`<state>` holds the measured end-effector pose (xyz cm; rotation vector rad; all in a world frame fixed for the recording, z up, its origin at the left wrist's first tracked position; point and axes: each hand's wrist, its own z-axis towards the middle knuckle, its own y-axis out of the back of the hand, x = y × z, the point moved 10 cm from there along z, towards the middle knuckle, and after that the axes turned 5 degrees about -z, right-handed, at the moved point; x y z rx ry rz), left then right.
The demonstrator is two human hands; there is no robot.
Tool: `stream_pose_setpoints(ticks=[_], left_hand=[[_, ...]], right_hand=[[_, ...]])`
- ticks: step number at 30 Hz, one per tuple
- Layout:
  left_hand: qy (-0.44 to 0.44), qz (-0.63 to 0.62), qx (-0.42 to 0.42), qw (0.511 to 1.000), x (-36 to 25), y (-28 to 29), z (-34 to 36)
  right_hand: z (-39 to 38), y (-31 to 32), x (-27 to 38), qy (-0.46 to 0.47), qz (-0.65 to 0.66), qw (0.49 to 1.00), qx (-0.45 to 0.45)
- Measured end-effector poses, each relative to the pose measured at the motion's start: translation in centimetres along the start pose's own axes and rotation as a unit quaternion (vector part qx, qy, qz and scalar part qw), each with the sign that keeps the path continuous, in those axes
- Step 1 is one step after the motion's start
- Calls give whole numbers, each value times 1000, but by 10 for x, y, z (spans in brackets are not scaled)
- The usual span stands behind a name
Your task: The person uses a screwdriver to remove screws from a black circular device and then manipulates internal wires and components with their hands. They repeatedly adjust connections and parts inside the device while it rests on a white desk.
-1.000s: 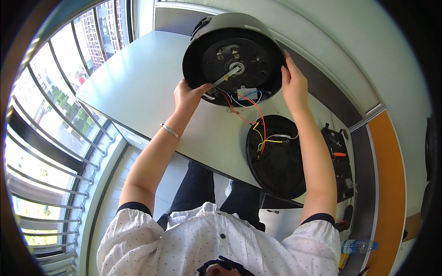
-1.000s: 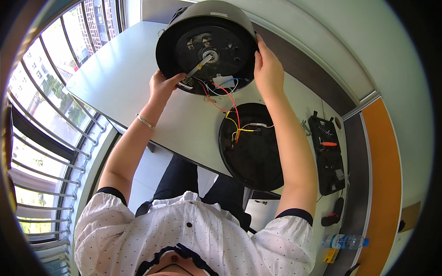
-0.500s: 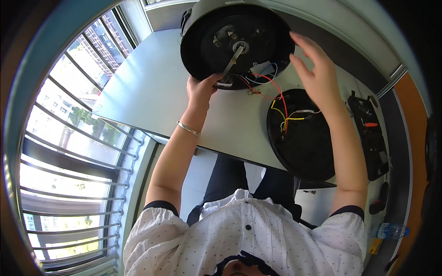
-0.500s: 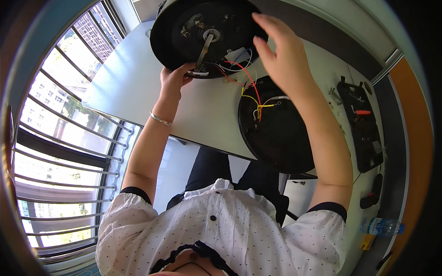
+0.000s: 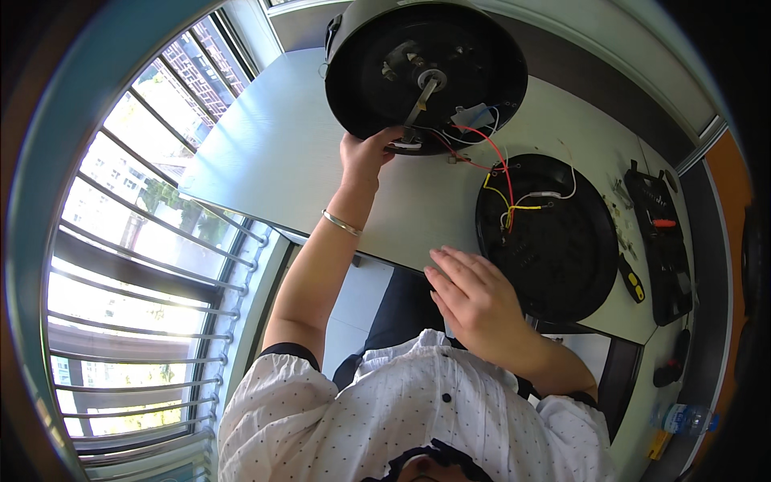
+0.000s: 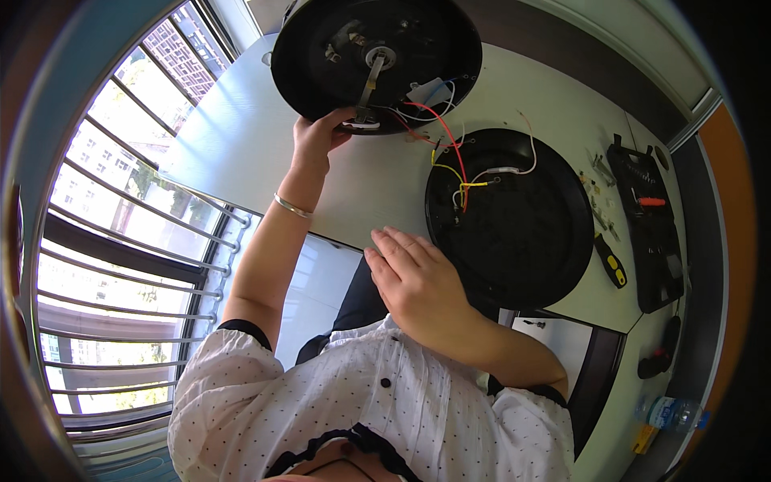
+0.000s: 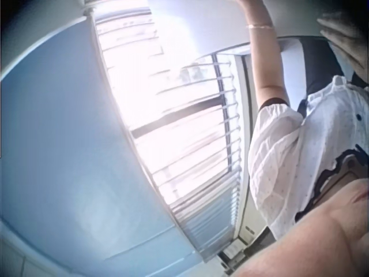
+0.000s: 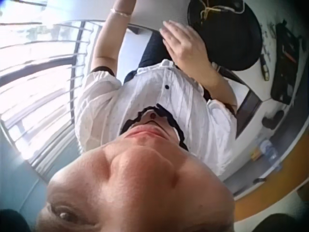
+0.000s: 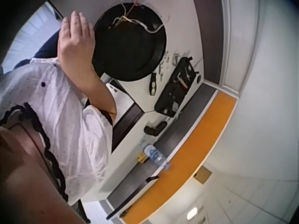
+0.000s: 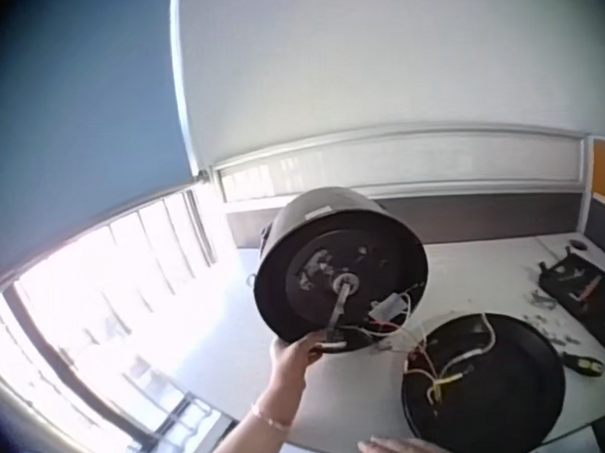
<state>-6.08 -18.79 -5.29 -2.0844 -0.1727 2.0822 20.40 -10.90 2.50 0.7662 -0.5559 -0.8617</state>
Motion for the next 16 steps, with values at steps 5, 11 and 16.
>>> stream_pose_setpoints(ticks=[5, 11, 16], left_hand=[[5, -11, -6, 1000, 5, 0, -1], [12, -17, -7, 1000, 4, 0, -6], [10, -12, -7, 1000, 2, -2, -9]], right_hand=[[-13, -34, -17, -15, -108, 994, 27], [-18, -25, -37, -73, -124, 989, 26], [-10, -22, -45, -114, -52, 992, 16]])
